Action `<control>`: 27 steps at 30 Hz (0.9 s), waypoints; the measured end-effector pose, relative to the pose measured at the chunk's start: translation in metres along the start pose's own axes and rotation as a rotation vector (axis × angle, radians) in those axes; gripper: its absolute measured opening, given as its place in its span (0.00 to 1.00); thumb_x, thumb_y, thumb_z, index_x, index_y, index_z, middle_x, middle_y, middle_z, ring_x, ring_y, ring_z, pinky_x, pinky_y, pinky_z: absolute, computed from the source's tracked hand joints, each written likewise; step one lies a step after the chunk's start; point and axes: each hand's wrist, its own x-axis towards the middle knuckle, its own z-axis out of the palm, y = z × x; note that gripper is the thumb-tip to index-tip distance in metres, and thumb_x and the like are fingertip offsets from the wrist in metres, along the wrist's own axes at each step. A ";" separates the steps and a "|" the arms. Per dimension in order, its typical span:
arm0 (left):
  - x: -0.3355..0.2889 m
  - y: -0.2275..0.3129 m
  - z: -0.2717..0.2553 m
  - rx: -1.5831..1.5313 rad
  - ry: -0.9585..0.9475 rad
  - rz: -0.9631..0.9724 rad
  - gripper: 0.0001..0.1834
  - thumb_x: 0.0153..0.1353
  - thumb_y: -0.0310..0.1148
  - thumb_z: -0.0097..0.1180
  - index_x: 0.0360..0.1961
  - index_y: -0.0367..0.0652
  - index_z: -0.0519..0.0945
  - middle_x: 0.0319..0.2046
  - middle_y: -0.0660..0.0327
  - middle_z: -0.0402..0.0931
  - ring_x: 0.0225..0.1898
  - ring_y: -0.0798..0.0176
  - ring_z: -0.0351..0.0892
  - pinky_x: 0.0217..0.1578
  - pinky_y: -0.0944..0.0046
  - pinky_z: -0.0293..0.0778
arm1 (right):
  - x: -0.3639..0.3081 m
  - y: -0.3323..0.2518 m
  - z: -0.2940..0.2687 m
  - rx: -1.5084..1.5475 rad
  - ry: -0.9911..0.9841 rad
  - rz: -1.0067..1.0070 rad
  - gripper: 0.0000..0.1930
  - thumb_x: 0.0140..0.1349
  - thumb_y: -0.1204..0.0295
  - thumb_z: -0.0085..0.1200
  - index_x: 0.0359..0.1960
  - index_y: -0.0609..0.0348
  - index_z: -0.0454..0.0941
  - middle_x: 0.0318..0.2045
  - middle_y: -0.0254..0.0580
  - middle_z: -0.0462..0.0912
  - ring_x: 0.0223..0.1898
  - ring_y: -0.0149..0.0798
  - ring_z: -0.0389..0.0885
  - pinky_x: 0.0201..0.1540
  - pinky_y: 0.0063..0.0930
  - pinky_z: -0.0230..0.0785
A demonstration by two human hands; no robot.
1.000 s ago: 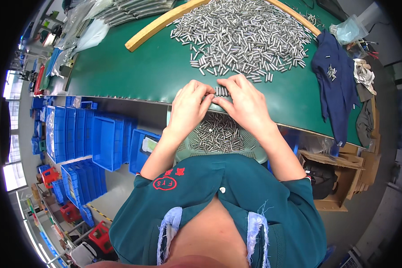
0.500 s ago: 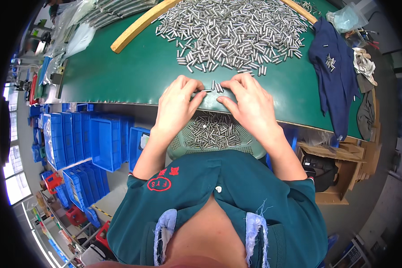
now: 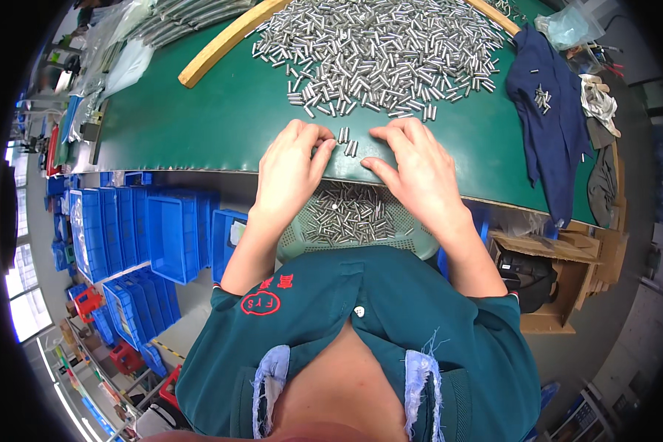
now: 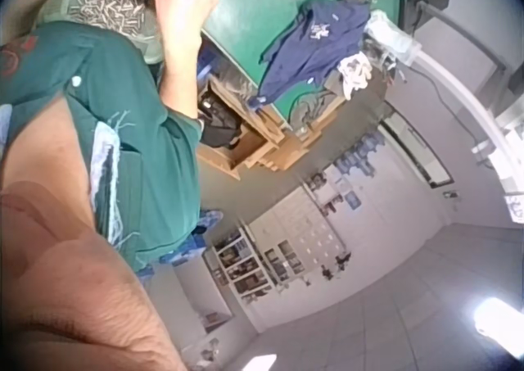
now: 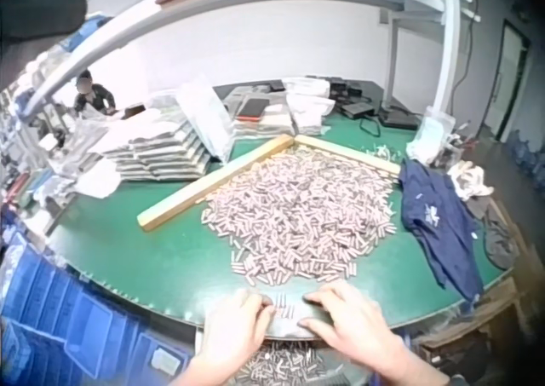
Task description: The person sorts small metal components by hand, taking them from a pile and arranging them into a plastic basket.
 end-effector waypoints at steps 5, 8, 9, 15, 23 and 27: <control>0.004 0.002 0.005 -0.031 0.054 0.047 0.09 0.57 0.32 0.60 0.37 0.42 0.79 0.33 0.57 0.74 0.37 0.54 0.77 0.38 0.57 0.73 | 0.002 -0.003 0.000 -0.020 -0.017 -0.023 0.20 0.52 0.62 0.65 0.45 0.58 0.78 0.40 0.39 0.75 0.44 0.42 0.77 0.43 0.36 0.72; 0.007 0.005 0.007 -0.046 0.017 0.113 0.10 0.56 0.32 0.60 0.39 0.43 0.78 0.35 0.58 0.74 0.38 0.54 0.77 0.39 0.56 0.72 | 0.004 -0.006 0.004 -0.029 -0.030 -0.022 0.19 0.52 0.62 0.65 0.43 0.58 0.78 0.39 0.38 0.75 0.41 0.41 0.78 0.42 0.35 0.73; 0.008 0.005 0.007 -0.017 0.007 0.129 0.11 0.56 0.32 0.61 0.40 0.43 0.78 0.35 0.58 0.74 0.39 0.53 0.76 0.40 0.56 0.72 | 0.004 -0.006 0.006 -0.038 -0.038 -0.018 0.19 0.52 0.62 0.65 0.43 0.57 0.78 0.38 0.38 0.75 0.40 0.41 0.79 0.41 0.34 0.73; 0.000 0.004 0.001 -0.039 -0.045 0.141 0.12 0.55 0.32 0.62 0.40 0.44 0.77 0.33 0.58 0.74 0.37 0.53 0.76 0.40 0.56 0.72 | 0.008 -0.002 0.003 0.131 -0.103 0.029 0.18 0.52 0.63 0.65 0.42 0.56 0.78 0.35 0.39 0.77 0.34 0.40 0.80 0.38 0.34 0.73; -0.007 0.008 -0.002 -0.061 -0.045 0.101 0.09 0.56 0.32 0.61 0.38 0.44 0.79 0.32 0.59 0.74 0.36 0.54 0.77 0.37 0.56 0.72 | 0.001 0.006 -0.013 -0.034 -0.045 0.020 0.18 0.49 0.64 0.66 0.40 0.56 0.78 0.39 0.37 0.76 0.38 0.41 0.79 0.39 0.35 0.72; -0.011 0.009 -0.003 -0.079 -0.030 0.101 0.08 0.57 0.31 0.60 0.38 0.44 0.80 0.31 0.59 0.74 0.35 0.54 0.77 0.37 0.57 0.73 | -0.001 0.005 -0.012 -0.011 -0.040 0.034 0.17 0.49 0.64 0.67 0.38 0.57 0.78 0.39 0.37 0.76 0.38 0.41 0.79 0.40 0.36 0.72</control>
